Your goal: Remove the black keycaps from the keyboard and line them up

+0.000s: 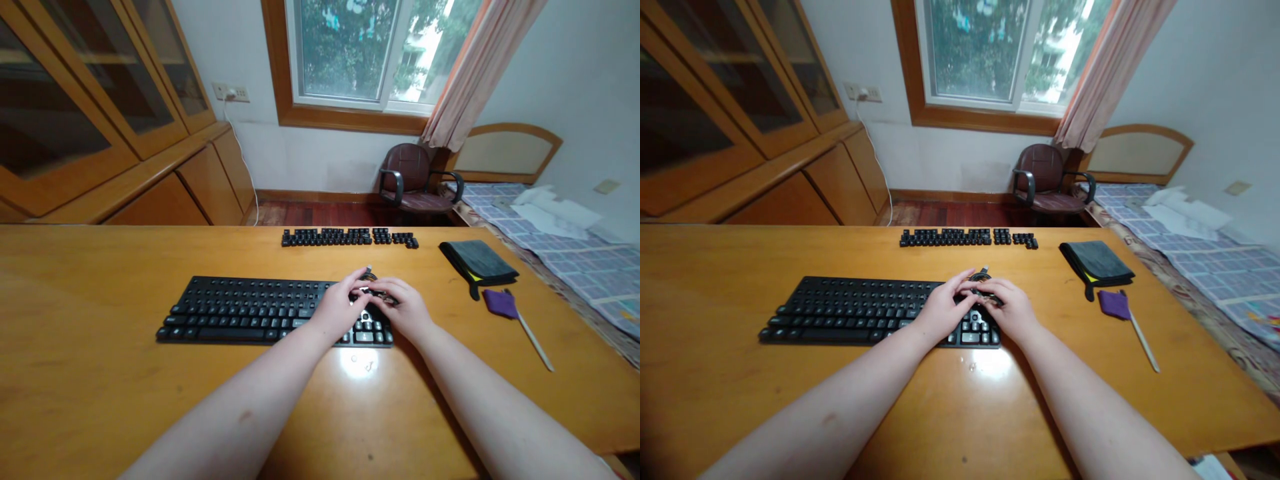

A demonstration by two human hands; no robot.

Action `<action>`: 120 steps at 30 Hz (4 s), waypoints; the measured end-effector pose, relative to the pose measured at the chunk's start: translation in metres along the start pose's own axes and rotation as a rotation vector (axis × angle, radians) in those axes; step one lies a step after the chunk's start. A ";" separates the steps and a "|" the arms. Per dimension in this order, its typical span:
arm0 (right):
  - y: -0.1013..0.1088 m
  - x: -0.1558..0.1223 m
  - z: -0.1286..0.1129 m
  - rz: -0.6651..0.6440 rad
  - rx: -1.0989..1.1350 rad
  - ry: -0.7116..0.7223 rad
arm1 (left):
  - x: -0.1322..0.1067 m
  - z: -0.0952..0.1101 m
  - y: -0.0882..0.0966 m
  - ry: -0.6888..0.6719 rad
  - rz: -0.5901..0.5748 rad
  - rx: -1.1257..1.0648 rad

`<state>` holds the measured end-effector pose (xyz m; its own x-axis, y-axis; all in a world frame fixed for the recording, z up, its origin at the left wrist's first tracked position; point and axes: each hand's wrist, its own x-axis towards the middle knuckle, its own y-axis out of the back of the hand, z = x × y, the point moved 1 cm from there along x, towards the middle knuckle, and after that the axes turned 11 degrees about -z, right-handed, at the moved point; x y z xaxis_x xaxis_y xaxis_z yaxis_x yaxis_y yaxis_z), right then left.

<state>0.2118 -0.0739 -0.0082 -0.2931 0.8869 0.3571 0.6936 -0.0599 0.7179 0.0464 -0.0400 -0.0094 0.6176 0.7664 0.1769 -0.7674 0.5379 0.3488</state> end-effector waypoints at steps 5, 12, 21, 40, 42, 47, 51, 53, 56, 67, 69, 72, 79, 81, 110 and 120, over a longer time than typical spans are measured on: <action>0.003 0.001 0.004 0.082 -0.062 -0.116 | 0.000 0.001 -0.001 0.039 0.049 -0.038; 0.003 0.000 0.001 0.076 -0.035 -0.097 | 0.002 0.010 0.002 0.036 0.035 0.093; 0.002 0.001 -0.005 0.081 -0.010 -0.089 | 0.002 0.007 0.001 0.009 -0.003 0.089; 0.032 0.002 0.064 0.012 -0.384 -0.787 | 0.001 0.012 0.003 0.032 -0.006 0.086; 0.032 0.003 0.069 0.055 -0.403 -0.789 | 0.001 0.013 0.003 0.032 -0.005 0.087; 0.030 0.006 0.076 0.111 -0.454 -0.809 | 0.001 0.014 0.002 0.035 -0.005 0.077; 0.028 0.010 0.080 0.134 -0.487 -0.798 | 0.001 0.013 0.002 0.033 -0.003 0.083; 0.029 0.013 0.084 0.145 -0.492 -0.767 | 0.001 0.012 0.002 0.024 0.005 0.099; 0.032 0.023 0.091 0.153 -0.504 -0.738 | 0.001 0.011 0.002 0.016 0.003 0.109; 0.042 0.045 0.113 0.131 -0.476 -0.792 | 0.000 0.011 0.002 0.040 -0.029 0.099; 0.043 0.043 0.115 0.127 -0.430 -0.788 | 0.000 0.012 0.002 0.044 -0.025 0.106; 0.044 0.042 0.114 0.128 -0.377 -0.782 | 0.000 0.012 0.002 0.055 -0.020 0.110; 0.048 0.043 0.106 0.086 -0.344 -0.747 | 0.001 0.011 0.002 0.053 -0.030 0.118; 0.048 0.043 0.107 0.072 -0.356 -0.730 | 0.001 0.010 0.002 0.050 -0.028 0.126; 0.044 0.041 0.108 0.120 -0.416 -0.725 | 0.000 0.013 0.003 0.044 -0.036 0.155; 0.040 0.046 0.114 0.061 -0.536 -0.745 | 0.001 0.011 0.003 0.027 -0.037 0.170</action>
<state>0.3011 0.0168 -0.0308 0.3633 0.9298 0.0599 0.2411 -0.1560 0.9579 0.0469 -0.0419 0.0020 0.6379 0.7578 0.1373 -0.7029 0.5000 0.5059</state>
